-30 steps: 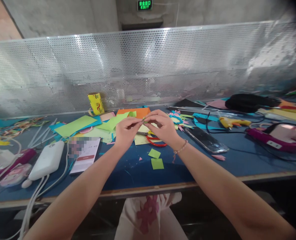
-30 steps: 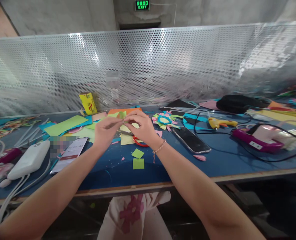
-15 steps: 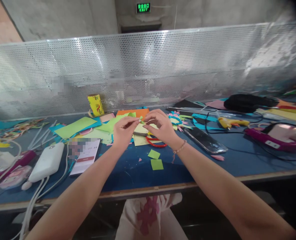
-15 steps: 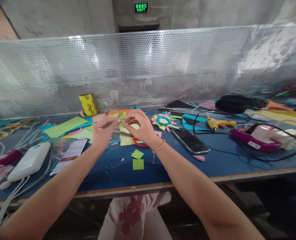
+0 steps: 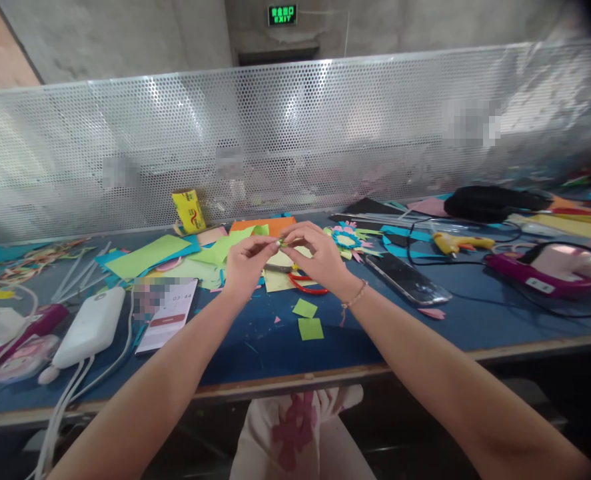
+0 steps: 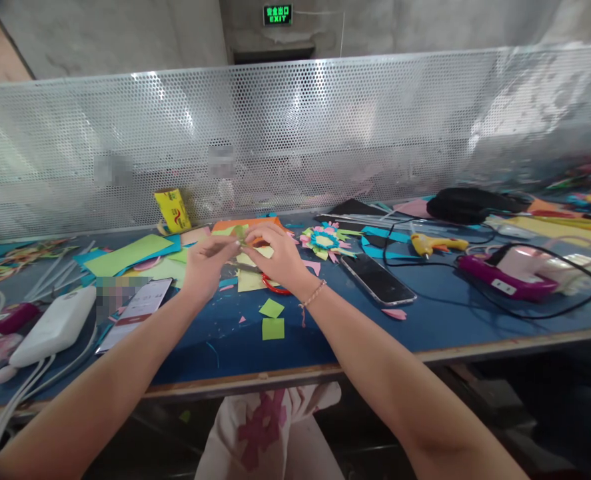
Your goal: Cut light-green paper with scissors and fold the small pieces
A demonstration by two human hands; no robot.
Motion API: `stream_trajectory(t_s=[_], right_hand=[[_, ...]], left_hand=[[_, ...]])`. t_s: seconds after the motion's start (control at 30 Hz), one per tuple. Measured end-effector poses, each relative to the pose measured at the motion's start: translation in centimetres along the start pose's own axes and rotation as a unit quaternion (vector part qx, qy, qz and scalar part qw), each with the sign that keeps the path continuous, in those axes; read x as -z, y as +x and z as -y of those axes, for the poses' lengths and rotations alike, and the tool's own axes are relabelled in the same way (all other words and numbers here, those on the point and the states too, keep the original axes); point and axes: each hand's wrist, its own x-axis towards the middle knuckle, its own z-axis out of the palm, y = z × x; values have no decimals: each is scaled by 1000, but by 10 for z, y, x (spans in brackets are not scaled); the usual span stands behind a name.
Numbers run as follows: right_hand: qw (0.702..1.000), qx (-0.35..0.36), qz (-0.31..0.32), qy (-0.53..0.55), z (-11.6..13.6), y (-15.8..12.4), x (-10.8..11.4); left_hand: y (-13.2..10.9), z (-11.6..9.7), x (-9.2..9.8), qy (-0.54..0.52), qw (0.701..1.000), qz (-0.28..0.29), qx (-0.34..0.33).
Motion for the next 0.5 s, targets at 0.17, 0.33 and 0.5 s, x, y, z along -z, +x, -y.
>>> stream_trajectory(t_s=[0.17,0.33,0.5], right_hand=[[997,-62,6,43,-5,-2,-3],[995,-95,7,41,-6,-1,-4],[978,-180,29,97,-7,3,-4]], left_hand=[[1,0,0,-13,1000,12,22],[2,1,0,-39,998,24,46],[5,6,1,-59,993,31,95]])
